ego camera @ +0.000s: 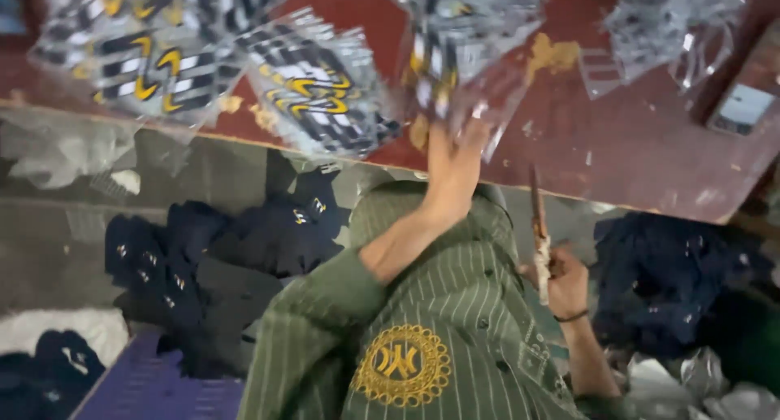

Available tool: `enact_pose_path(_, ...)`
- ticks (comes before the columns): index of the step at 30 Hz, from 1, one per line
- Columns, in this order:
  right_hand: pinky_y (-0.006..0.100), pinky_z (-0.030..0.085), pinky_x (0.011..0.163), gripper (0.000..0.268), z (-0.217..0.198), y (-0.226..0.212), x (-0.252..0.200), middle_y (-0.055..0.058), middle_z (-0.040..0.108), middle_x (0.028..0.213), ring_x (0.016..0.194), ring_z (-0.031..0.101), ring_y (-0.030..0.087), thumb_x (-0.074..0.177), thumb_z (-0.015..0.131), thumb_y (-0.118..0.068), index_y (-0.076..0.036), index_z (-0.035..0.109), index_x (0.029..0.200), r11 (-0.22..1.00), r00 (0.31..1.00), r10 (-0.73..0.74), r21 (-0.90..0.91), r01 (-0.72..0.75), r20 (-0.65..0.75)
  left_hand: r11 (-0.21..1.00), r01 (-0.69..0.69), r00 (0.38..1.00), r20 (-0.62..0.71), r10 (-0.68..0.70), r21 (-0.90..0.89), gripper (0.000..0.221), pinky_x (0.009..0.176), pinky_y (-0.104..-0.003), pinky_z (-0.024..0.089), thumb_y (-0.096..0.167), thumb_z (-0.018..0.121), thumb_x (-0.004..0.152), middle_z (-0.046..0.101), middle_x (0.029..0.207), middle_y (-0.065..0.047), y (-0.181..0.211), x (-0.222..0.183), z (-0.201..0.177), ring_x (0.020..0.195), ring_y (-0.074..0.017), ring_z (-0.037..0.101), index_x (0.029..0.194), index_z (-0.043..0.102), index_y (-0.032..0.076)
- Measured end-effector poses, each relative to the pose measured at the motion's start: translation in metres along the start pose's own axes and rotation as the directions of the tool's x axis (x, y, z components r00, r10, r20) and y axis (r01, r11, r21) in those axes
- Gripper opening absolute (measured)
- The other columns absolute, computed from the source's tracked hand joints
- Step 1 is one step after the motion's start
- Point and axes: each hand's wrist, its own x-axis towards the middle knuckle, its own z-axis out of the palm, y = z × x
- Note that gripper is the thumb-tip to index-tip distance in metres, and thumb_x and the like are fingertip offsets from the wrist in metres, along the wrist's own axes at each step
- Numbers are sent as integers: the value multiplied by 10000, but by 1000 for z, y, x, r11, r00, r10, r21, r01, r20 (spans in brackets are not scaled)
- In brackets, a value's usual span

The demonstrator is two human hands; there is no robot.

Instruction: Trimming excess plastic material from logo patches using scissors on a production workbench.

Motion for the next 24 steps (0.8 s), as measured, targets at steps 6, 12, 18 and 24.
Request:
enact_pose_path(6, 275, 361, 550, 332, 1, 10, 2, 5, 542, 681, 643, 439, 67, 781, 919, -150, 9, 631, 829, 989, 993, 92, -125, -82, 77, 718, 432, 826, 80, -558, 546, 453, 967, -352, 544, 211, 701, 918, 647, 1279, -92, 102, -54, 8, 1154, -198, 662, 1281, 489, 43)
enact_pose_path(12, 269, 552, 623, 321, 11, -16, 17, -7, 624, 666, 577, 581, 61, 1077, 667, -251, -24, 634, 852, 963, 987, 54, 252, -92, 153, -268, -458, 821, 519, 237, 847, 756, 986, -487, 475, 374, 827, 896, 597, 1210, -315, 97, -6, -13, 1092, -441, 571, 1331, 479, -136)
enact_pose_path(18, 266, 435, 455, 172, 3, -31, 1, 7, 629, 641, 514, 565, 80, 970, 682, -187, -24, 666, 916, 965, 978, 175, 178, -193, 110, -154, -301, 927, 326, 185, 941, 861, 873, -497, 449, 324, 895, 559, 582, 1067, -252, 71, 26, -17, 984, -417, 529, 1220, 539, -97)
enact_pose_path(24, 235, 514, 607, 152, -4, 0, -14, -33, 611, 791, 673, 566, 25, 917, 766, -109, -34, 647, 972, 972, 986, 33, 224, -69, 161, -162, -574, 715, 588, 378, 803, 329, 901, -494, 425, 175, 805, 839, 629, 1143, -75, 64, 9, 3, 1116, -335, 571, 1078, 580, 188)
